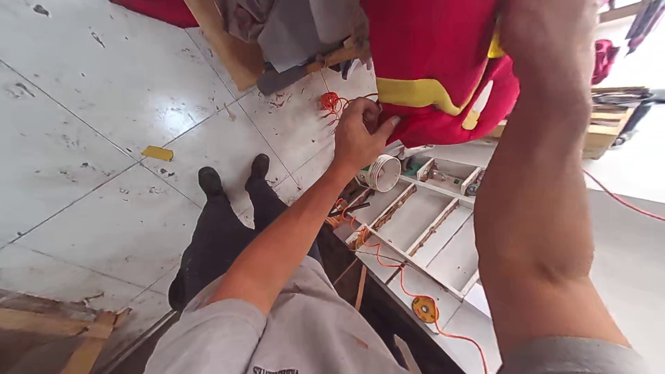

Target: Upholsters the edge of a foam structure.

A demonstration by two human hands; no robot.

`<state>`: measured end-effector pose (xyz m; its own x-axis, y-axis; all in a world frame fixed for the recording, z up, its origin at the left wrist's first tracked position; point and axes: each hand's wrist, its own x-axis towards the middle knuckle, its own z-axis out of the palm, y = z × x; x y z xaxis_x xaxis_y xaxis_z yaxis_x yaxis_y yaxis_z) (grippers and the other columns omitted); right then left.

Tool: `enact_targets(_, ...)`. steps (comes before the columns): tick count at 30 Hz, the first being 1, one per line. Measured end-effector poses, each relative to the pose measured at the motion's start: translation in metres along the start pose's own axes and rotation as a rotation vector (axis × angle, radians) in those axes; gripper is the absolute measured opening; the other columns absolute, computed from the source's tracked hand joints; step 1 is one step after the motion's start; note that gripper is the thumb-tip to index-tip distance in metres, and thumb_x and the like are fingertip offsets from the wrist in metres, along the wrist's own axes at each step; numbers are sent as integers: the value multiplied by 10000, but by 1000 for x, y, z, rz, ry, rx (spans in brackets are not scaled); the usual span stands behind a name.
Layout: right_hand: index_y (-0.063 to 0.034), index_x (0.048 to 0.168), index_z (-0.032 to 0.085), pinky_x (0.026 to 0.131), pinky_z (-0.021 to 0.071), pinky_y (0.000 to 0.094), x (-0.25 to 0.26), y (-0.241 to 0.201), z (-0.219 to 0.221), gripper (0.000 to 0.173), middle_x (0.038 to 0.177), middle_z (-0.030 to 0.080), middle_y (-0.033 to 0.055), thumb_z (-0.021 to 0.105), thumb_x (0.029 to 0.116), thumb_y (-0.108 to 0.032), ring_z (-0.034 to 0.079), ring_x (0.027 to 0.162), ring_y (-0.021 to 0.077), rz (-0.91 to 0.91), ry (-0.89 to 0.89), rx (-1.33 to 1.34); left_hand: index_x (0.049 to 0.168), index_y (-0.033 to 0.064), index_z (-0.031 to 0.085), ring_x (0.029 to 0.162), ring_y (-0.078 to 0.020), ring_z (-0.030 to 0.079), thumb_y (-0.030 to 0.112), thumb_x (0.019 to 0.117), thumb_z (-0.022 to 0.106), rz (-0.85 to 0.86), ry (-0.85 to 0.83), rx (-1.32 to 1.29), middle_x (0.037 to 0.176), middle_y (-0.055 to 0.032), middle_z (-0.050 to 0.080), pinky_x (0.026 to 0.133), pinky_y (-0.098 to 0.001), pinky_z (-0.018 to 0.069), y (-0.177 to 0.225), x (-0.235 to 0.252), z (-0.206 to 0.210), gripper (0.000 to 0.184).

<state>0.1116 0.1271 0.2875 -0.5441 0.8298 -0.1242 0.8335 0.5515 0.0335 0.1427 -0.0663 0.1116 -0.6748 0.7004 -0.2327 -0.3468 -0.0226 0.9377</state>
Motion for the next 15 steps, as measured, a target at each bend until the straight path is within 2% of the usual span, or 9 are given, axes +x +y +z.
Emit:
enact_targets(1,-39,987,670,787,504,447,-12,6,-5,290,915,647,83,494,1007,-269,629,862,172,4,50,89,1159,-12,613,849,-177,645,253,871,789,-12,-14,-27,1024,-115,640,739,-331,570,2,2,-2,429)
enact_targets(2,-22,1095,654,773,569,380,-33,11,-12,320,967,663,63,471,1039,-279,667,850,123,-22,99,208,1213,-19,591,860,-171,658,230,877,788,-27,-38,-64,1068,-122,641,735,-316,583,5,4,-4,462)
enact_targets(3,12,1233,581,726,607,340,-64,14,-16,354,1035,645,62,440,1068,-267,672,811,101,-58,126,346,1244,-26,581,870,-173,678,197,893,775,-47,-67,-104,1085,-130,654,748,-322,599,7,5,-6,458)
enact_targets(4,28,1331,506,678,600,333,-102,15,-15,385,1070,624,62,421,1081,-252,646,764,97,-75,130,471,1254,-32,589,876,-173,700,166,914,751,-59,-90,-138,1081,-135,681,771,-333,614,9,7,-8,425)
enact_targets(5,9,1375,473,613,591,322,-146,16,-7,395,1045,627,38,421,1085,-254,628,699,84,-65,113,564,1249,-37,609,887,-167,719,146,934,723,-67,-104,-163,1064,-134,714,804,-340,618,11,6,-10,381)
enact_targets(7,-37,1381,518,524,577,305,-223,14,27,384,951,674,20,470,1066,-251,621,614,85,-29,37,718,1232,-45,633,909,-148,728,120,968,683,-82,-112,-202,1042,-127,742,857,-334,612,13,7,-12,315)
enact_targets(9,6,1364,557,511,566,278,-264,8,70,379,962,706,63,502,1052,-203,624,603,82,3,-19,769,1205,-52,640,891,-126,727,91,971,673,-80,-129,-213,1015,-113,748,846,-315,614,13,12,-13,276)
enact_targets(12,-53,1379,604,555,578,285,-275,-1,111,367,979,710,59,508,1054,-196,642,645,91,105,37,757,1129,-39,661,788,-93,698,64,959,676,-36,-223,-189,923,-66,736,755,-286,608,4,18,-15,199)
enact_targets(15,-128,1400,616,567,579,302,-266,-9,122,380,1019,710,35,490,1054,-220,649,663,93,188,80,709,1047,-26,661,716,-91,682,51,968,652,-55,-303,-215,837,-41,708,678,-284,610,2,17,-18,111)
